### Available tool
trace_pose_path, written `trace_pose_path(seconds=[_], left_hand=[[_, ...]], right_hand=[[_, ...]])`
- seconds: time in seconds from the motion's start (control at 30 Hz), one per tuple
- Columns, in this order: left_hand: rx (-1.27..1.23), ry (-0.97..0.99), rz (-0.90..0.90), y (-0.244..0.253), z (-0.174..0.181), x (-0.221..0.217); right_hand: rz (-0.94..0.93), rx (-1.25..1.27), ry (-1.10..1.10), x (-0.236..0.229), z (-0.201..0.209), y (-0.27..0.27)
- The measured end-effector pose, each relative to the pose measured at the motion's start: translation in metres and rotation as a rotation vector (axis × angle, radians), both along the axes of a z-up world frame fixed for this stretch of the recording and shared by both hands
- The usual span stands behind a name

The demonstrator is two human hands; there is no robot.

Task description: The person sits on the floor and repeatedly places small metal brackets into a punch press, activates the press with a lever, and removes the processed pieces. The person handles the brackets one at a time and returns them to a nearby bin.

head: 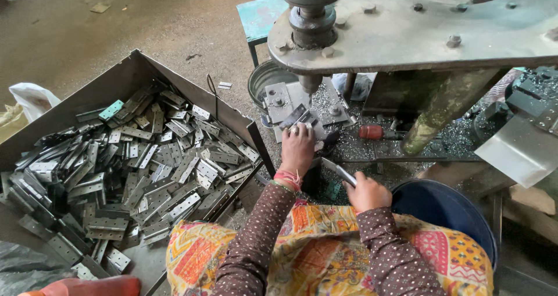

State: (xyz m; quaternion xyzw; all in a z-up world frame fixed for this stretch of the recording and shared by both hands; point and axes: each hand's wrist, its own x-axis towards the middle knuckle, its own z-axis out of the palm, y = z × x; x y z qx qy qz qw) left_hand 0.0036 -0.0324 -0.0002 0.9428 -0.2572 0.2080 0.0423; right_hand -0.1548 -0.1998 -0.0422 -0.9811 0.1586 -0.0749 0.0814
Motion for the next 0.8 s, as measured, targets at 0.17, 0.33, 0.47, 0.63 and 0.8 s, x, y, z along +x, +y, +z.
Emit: trace_pose_path(seconds=[0.17,0.33,0.47,0.63,0.8], left_hand=[[-0.019,0.267,0.188,0.017,-0.008,0.013],[0.053,0.094,0.149,0.016,-0.005,-0.009],[-0.002,0.161,0.01,-0.003,-0.015,-0.029],[0.097,0.197,0.119,-0.015,-0.011,-0.001],[0.081,0.229,0.089,-0.013,-0.004,0.005]], right_hand=[[-0.004,0.018,-0.027,-0.002,-0.006,0.001],[-0.029,0.042,-0.038,-0.001,-0.001,0.002],[-0.015,-0.006,-0.015,-0.001,0.0,0.004],[-0.018,0.023,0.193,-0.002,0.002,-0.004],[-0.195,0.36,0.65,-0.003,-0.017,0.001]])
